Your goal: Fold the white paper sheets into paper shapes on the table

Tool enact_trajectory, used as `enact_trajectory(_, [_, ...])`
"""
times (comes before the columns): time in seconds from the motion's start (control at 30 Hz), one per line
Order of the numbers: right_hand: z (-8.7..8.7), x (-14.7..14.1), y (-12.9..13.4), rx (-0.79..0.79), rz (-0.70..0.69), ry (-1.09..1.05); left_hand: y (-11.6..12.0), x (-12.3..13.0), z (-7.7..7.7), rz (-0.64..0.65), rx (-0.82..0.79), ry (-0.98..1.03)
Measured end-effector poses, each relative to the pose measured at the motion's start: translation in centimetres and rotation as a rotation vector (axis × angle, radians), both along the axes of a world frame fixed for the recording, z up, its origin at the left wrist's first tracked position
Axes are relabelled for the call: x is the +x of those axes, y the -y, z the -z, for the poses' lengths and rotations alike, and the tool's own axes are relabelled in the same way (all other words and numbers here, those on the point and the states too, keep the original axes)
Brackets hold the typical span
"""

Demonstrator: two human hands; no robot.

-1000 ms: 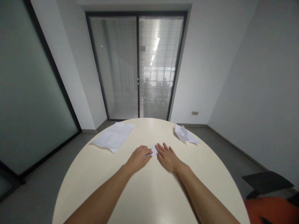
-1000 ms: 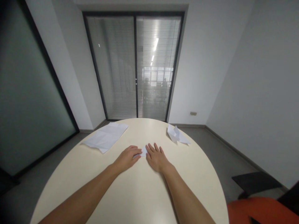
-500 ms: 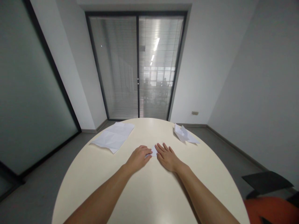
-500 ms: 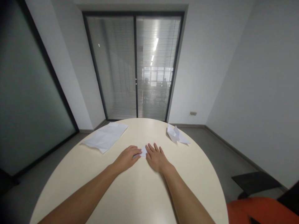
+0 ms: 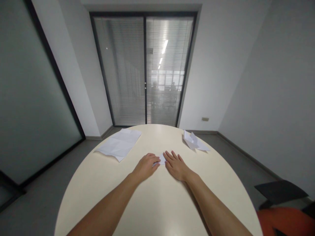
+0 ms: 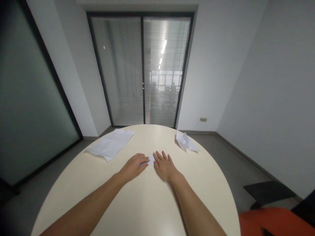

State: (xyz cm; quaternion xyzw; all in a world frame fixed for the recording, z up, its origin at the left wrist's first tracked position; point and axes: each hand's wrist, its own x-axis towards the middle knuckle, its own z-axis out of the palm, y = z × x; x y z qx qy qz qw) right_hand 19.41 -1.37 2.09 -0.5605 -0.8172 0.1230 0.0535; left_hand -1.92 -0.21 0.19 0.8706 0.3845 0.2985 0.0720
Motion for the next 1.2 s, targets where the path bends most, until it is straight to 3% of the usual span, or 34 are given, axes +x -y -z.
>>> enact_trajectory(0.37, [0.5, 0.0, -0.3, 0.068, -0.011, -0.018, 0.0, -0.1, 0.0, 0.001, 0.001, -0.01])
enact_trajectory(0.5, [0.3, -0.4, -0.2, 0.167, -0.107, -0.045, -0.1, 0.0, 0.0, 0.001, 0.011, -0.018])
enact_trajectory(0.63, [0.3, -0.8, -0.1, 0.084, -0.193, -0.09, 0.0, 0.1, 0.0, 0.009, 0.023, -0.031])
enact_trajectory(0.83, [0.4, -0.8, 0.0, 0.033, -0.123, -0.091, -0.1, 0.1, 0.2, -0.001, 0.029, -0.019])
enact_trajectory(1.2, [0.1, -0.5, 0.0, 0.037, -0.116, -0.152, 0.0, 0.0, 0.1, -0.009, 0.005, -0.009])
